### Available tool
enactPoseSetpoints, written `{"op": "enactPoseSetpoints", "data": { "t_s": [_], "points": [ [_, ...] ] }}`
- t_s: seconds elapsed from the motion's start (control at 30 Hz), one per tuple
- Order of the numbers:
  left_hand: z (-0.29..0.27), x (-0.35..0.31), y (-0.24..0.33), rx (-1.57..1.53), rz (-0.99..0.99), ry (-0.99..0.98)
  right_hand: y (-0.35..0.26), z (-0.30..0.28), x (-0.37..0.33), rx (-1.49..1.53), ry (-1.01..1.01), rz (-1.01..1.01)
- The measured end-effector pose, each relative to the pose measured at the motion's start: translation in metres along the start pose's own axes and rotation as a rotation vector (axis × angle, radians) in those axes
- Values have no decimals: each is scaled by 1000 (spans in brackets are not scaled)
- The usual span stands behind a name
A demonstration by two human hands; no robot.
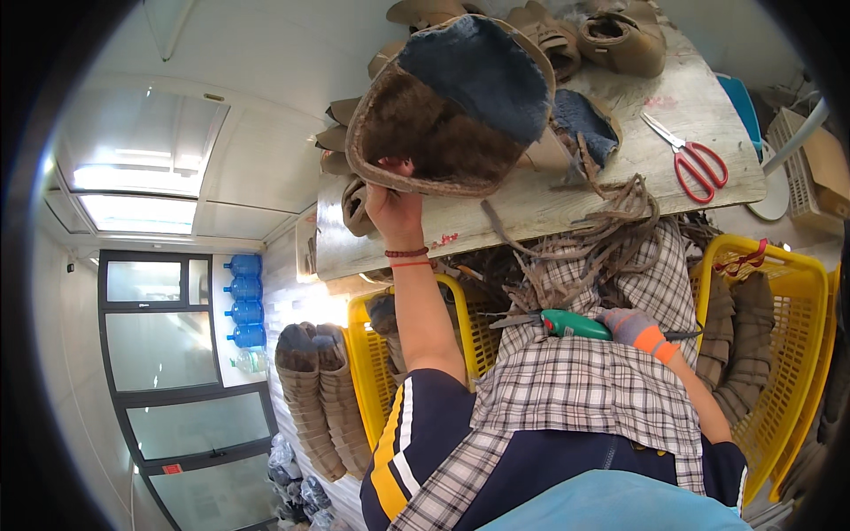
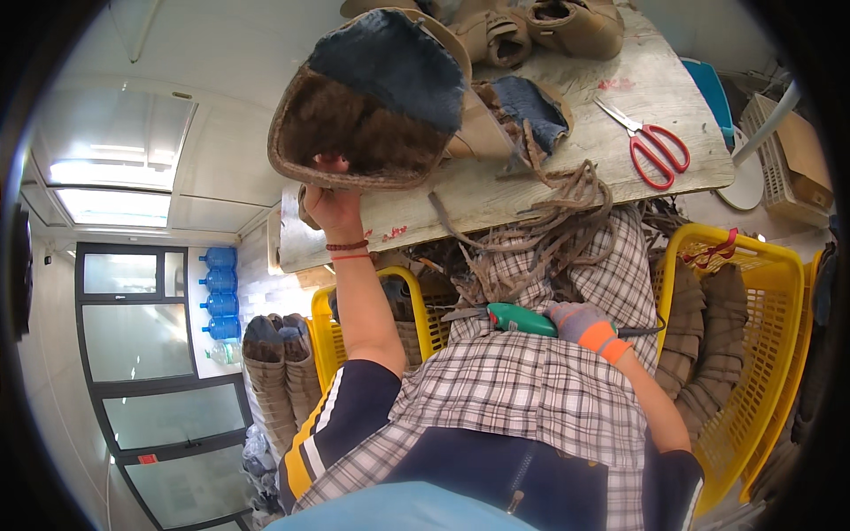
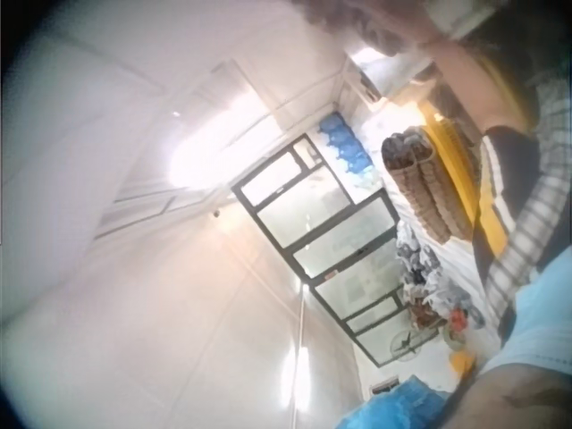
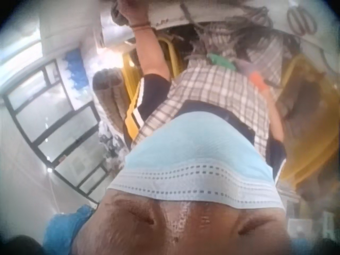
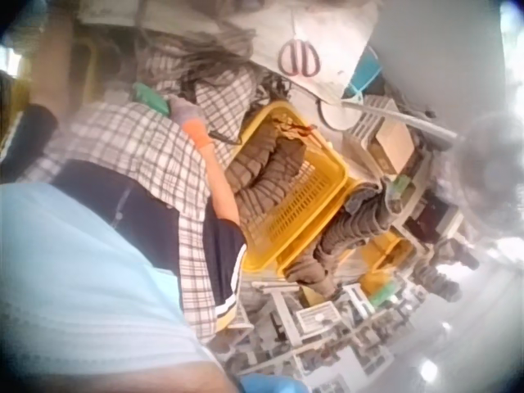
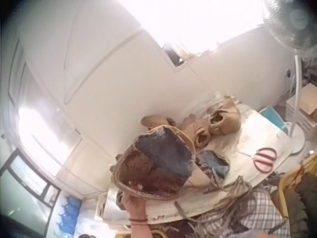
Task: The person uses a handheld electric trimmer to shave the exterior of brown boots, then uses scissors to trim loose threads. Finished boots are placed into a yellow basket.
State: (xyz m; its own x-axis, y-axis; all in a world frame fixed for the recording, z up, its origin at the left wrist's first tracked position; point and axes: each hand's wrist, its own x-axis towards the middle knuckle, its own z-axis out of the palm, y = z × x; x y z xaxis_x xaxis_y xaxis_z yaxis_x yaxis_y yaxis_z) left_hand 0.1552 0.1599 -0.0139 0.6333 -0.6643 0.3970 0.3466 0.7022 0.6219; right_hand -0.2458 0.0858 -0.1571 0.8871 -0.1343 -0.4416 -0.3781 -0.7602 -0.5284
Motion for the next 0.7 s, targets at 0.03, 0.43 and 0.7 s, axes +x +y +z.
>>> {"op": "enactPoseSetpoints", "data": {
  "t_s": [0.03, 0.43, 0.7],
  "points": [
    [1, 11, 0, 12, -1, -20, -4, -5, -1, -1, 2, -1],
    [22, 109, -64, 360, -136, 260, -2, -5, -7, 52, 65, -20],
    [15, 9, -127, 686, -621, 498, -8, -16, -13, 74, 71, -69]
  ]
}}
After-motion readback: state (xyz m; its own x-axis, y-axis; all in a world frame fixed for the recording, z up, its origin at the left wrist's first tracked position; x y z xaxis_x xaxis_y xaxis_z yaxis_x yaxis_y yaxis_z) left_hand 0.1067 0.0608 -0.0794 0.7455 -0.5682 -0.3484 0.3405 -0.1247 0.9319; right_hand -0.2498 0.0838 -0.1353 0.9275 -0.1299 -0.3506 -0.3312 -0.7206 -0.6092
